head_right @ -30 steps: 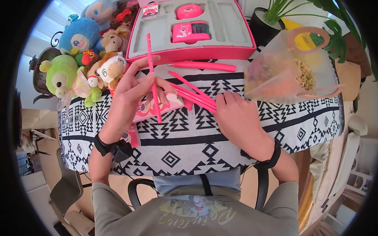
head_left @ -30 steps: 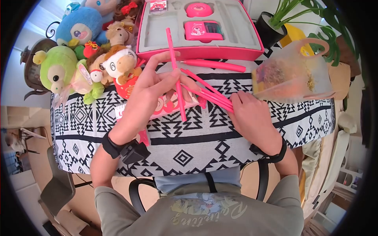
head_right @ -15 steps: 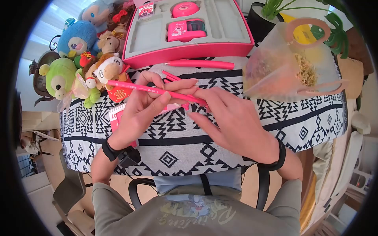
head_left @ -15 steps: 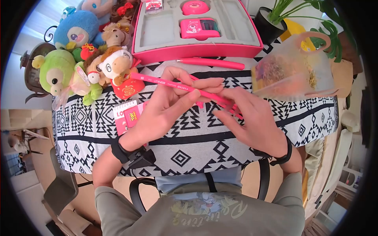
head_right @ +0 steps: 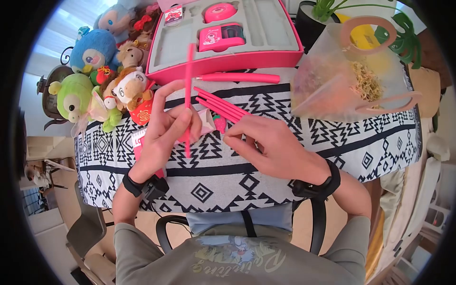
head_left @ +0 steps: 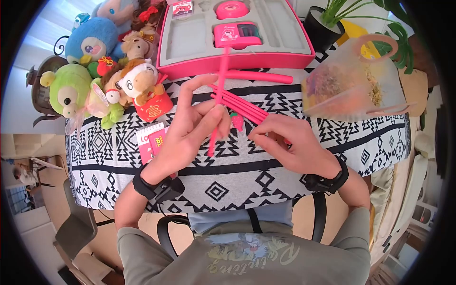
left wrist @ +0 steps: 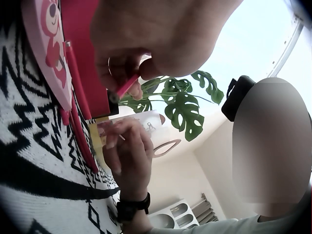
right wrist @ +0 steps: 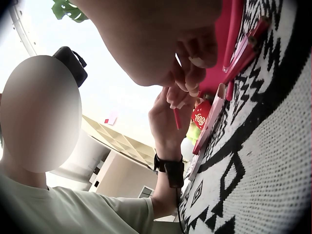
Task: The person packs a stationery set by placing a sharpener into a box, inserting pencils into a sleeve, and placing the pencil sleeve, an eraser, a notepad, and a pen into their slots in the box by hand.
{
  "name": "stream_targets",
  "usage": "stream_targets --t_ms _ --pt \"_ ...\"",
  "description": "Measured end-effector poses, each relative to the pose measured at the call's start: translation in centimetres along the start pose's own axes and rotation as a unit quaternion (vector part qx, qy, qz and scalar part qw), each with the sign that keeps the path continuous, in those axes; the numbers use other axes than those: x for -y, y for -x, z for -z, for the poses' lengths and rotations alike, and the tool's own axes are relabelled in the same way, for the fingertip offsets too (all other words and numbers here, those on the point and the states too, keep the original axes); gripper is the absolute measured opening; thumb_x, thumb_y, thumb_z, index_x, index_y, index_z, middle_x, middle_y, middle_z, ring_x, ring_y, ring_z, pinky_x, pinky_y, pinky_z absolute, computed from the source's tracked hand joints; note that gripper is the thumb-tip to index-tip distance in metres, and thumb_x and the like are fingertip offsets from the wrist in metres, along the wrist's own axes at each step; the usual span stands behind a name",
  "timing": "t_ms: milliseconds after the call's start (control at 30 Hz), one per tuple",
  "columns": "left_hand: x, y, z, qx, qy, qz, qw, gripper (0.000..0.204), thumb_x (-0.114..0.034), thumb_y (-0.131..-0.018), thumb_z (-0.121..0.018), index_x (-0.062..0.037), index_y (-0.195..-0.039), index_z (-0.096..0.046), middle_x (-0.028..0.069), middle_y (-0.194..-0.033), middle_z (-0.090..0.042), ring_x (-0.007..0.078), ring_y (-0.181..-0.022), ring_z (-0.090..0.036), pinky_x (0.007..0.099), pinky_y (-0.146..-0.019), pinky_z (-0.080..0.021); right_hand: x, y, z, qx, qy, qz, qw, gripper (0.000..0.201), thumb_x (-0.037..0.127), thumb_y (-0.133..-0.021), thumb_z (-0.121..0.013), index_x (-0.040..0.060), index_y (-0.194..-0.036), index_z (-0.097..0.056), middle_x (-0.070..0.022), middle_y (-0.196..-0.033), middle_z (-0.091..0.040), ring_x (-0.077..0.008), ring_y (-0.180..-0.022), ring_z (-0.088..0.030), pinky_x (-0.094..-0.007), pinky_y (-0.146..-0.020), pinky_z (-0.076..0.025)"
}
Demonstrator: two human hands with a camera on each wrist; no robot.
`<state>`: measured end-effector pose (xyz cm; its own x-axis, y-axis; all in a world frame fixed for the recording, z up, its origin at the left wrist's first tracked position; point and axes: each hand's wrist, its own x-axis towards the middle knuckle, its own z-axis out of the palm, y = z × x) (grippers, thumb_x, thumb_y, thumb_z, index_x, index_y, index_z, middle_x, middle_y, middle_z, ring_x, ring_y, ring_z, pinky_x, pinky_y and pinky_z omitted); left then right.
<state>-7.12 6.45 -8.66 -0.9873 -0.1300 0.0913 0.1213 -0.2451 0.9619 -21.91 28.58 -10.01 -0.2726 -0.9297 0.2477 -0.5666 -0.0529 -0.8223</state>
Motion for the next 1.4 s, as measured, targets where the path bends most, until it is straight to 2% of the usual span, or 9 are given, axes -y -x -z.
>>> stream_targets --t_ms 167,267,333,533,733,867,933,1033,1400 --pt "-0.9 0.4 -0.4 -0.013 -0.206 0.081 0.975 0.023 -0.008 -0.111 -0.052 -0.0064 -0.133 -0.053 0.0074 -0.091 -0.065 0.0122 -0.084 -0.063 0.0311 -0.076 -0.05 1.3 -0.4 0.4 -0.081 -0.221 -0.173 0.957 0.015 0.008 -0.105 -0.066 0.0013 -0.118 -0.069 -0.0027 -0.088 -0.069 -0.0044 -0.067 -0.062 -0.0237 -0.056 -0.045" --pt "0.3 0.5 -0.9 -0.009 -0.311 0.056 0.949 0.017 -0.008 -0.107 -0.058 -0.0032 -0.123 -0.06 0.0103 -0.089 -0.064 0.0201 -0.077 -0.062 0.0335 -0.074 -0.05 1.6 -0.6 0.3 -0.127 -0.33 -0.184 0.917 0.019 0.009 -0.107 -0.064 0.0016 -0.123 -0.065 -0.0027 -0.089 -0.069 -0.0031 -0.066 -0.061 -0.0207 -0.054 -0.044" --pt "0.7 0.3 -1.0 0.053 -0.435 -0.069 0.896 0.023 -0.004 -0.102 -0.065 -0.0025 -0.125 -0.063 0.0091 -0.097 -0.069 0.021 -0.08 -0.062 0.0325 -0.078 -0.051 0.7 -0.3 0.4 -0.114 -0.309 -0.178 0.927 0.019 0.009 -0.106 -0.064 0.0014 -0.124 -0.064 -0.0039 -0.089 -0.069 -0.0032 -0.063 -0.06 -0.0199 -0.052 -0.043" --pt "-0.8 -0.1 -0.5 0.016 -0.605 -0.161 0.78 0.052 -0.016 -0.088 -0.08 -0.0034 -0.136 -0.063 0.0114 -0.112 -0.067 0.0337 -0.107 -0.059 0.0418 -0.093 -0.05 -0.1 0.6 0.1 -0.155 -0.273 -0.121 0.942 0.016 0.007 -0.106 -0.064 0.0 -0.121 -0.063 -0.0071 -0.088 -0.072 -0.0034 -0.056 -0.057 -0.0188 -0.049 -0.04" --pt "0.0 0.8 0.5 0.061 -0.703 -0.084 0.703 0.074 -0.023 -0.081 -0.085 -0.0036 -0.146 -0.055 0.0127 -0.127 -0.061 0.0344 -0.112 -0.06 0.0442 -0.097 -0.049 0.2 0.4 0.0 -0.24 -0.276 -0.084 0.927 0.014 0.01 -0.109 -0.06 -0.0003 -0.118 -0.062 -0.0097 -0.09 -0.072 -0.0041 -0.053 -0.057 -0.0188 -0.047 -0.039" --pt "-0.1 0.8 1.1 0.071 -0.695 -0.055 0.714 0.072 -0.019 -0.083 -0.084 -0.0041 -0.147 -0.054 0.0135 -0.127 -0.06 0.0361 -0.114 -0.062 0.0448 -0.097 -0.051 -0.1 0.6 0.4 -0.266 -0.262 -0.037 0.927 0.019 0.014 -0.113 -0.052 -0.0011 -0.121 -0.059 -0.0132 -0.091 -0.071 -0.007 -0.051 -0.06 -0.0205 -0.044 -0.039" --pt "-1.0 0.7 1.0 0.018 -0.621 -0.01 0.783 0.068 -0.013 -0.086 -0.081 -0.0057 -0.149 -0.054 0.0144 -0.127 -0.059 0.0372 -0.112 -0.063 0.0435 -0.093 -0.054 0.0 0.7 0.4 -0.284 -0.265 -0.033 0.921 0.02 0.015 -0.113 -0.051 -0.0014 -0.123 -0.057 -0.0141 -0.091 -0.07 -0.0084 -0.051 -0.061 -0.0211 -0.043 -0.04" --pt "-1.7 0.8 0.6 -0.004 -0.595 -0.046 0.802 0.066 -0.008 -0.088 -0.079 -0.0072 -0.149 -0.055 0.0159 -0.129 -0.059 0.0374 -0.11 -0.065 0.0411 -0.087 -0.056 -0.1 0.7 0.4 -0.304 -0.275 -0.022 0.912 0.021 0.016 -0.114 -0.049 -0.0017 -0.124 -0.054 -0.0153 -0.09 -0.069 -0.0107 -0.049 -0.062 -0.0222 -0.042 -0.042" --pt "-1.7 0.4 1.0 -0.039 -0.57 -0.139 0.809 0.071 -0.005 -0.085 -0.082 -0.0072 -0.15 -0.056 0.0158 -0.135 -0.062 0.0285 -0.106 -0.067 0.0344 -0.08 -0.056 0.2 0.1 -0.1 -0.224 -0.29 -0.107 0.924 0.02 0.015 -0.113 -0.053 -0.0005 -0.125 -0.058 -0.0111 -0.09 -0.069 -0.0101 -0.054 -0.064 -0.0217 -0.044 -0.043"
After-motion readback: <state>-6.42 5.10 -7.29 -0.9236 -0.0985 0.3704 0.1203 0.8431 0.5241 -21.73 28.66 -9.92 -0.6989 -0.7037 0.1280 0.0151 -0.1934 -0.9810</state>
